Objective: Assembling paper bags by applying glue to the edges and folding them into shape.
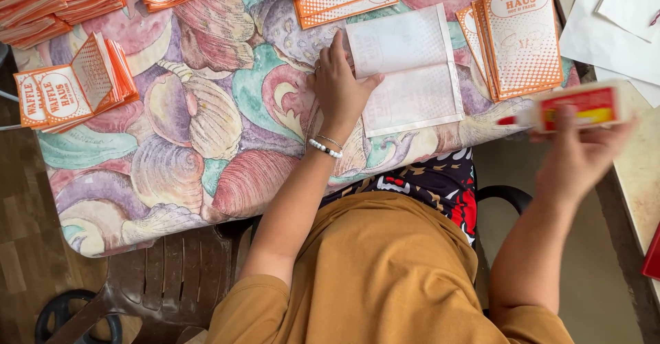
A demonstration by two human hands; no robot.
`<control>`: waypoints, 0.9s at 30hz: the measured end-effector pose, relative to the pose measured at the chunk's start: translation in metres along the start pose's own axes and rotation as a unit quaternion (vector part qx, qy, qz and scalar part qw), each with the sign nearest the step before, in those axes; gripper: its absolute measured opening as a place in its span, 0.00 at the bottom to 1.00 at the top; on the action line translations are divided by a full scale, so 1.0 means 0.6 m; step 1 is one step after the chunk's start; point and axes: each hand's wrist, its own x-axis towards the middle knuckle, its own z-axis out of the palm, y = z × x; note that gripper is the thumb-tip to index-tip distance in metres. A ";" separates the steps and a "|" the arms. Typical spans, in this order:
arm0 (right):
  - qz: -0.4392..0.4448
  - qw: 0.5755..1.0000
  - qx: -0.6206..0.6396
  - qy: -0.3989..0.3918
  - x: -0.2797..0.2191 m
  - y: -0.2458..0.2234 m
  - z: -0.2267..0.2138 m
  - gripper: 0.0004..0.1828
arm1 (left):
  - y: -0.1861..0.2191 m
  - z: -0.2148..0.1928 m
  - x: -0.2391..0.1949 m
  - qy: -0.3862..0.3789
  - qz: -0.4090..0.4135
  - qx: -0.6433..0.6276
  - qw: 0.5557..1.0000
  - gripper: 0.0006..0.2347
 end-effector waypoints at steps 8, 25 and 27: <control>-0.242 0.935 -0.220 -0.134 -0.094 -0.049 0.125 0.22 | -0.003 0.011 -0.005 0.003 0.014 0.051 0.999 0.49; -0.286 0.916 -0.267 -0.092 -0.087 -0.030 0.113 0.24 | 0.014 0.005 0.001 -0.021 -0.006 0.064 0.998 0.48; -0.304 0.907 -0.274 -0.097 -0.087 -0.026 0.111 0.28 | 0.016 0.004 0.001 -0.017 -0.008 0.067 0.998 0.48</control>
